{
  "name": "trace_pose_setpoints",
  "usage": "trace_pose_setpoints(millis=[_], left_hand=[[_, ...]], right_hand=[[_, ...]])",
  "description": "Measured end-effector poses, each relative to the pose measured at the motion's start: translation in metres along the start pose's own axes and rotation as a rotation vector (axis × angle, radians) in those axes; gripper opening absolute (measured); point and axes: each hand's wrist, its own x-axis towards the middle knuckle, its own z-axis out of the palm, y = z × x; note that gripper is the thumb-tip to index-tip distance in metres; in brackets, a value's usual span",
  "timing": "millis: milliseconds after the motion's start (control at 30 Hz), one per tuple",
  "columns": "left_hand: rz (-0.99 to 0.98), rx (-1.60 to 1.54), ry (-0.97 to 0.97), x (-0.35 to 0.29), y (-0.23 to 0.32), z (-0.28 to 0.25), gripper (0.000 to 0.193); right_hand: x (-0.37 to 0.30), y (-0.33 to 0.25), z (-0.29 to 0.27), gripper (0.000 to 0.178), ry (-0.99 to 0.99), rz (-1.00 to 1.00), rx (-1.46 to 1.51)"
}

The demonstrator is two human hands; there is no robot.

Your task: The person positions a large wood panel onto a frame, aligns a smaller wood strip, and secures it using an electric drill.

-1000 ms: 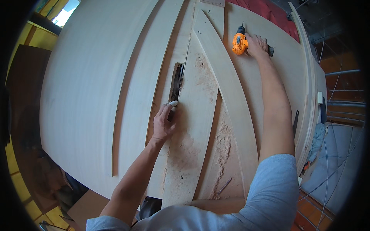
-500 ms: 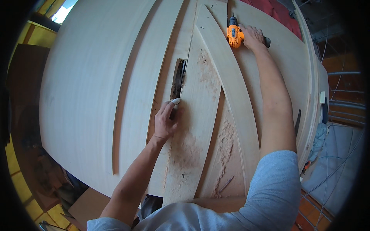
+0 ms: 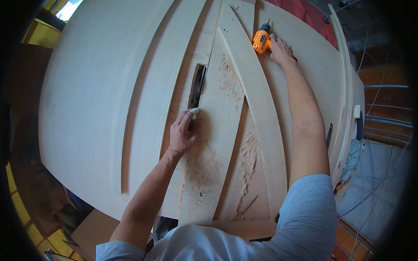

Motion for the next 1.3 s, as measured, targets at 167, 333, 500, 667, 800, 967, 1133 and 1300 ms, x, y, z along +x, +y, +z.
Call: trace_pose_setpoints(millis=[167, 333, 500, 667, 800, 967, 1133, 1300], left_hand=[[-0.022, -0.008, -0.007, -0.003, -0.001, 0.0, 0.034], [0.034, -0.007, 0.039, -0.003, -0.004, 0.002, 0.035], [-0.012, -0.02, 0.017, -0.003, -0.002, 0.002, 0.035], [-0.031, -0.009, 0.027, -0.002, 0.0, 0.003, 0.034], [-0.033, -0.005, 0.028, 0.0, 0.002, 0.003, 0.032], [-0.071, -0.032, 0.035, -0.001, 0.004, 0.004, 0.031], [-0.087, -0.024, 0.008, -0.002, 0.003, 0.002, 0.031], [-0.057, -0.022, 0.024, -0.001, 0.003, 0.002, 0.031]], right_hand=[[0.0, -0.001, 0.002, 0.086, 0.0, 0.016, 0.037], [0.002, -0.007, -0.005, 0.084, 0.03, -0.004, 0.088], [0.002, -0.009, -0.007, 0.08, 0.045, 0.016, 0.082], [0.002, -0.009, -0.004, 0.078, 0.078, 0.008, 0.089], [0.0, -0.007, -0.002, 0.081, 0.117, -0.01, 0.11], [0.001, -0.006, 0.003, 0.081, 0.105, 0.012, 0.117], [0.0, -0.005, 0.006, 0.083, 0.115, -0.001, 0.111], [0.0, -0.001, 0.009, 0.087, 0.137, -0.027, 0.139]])
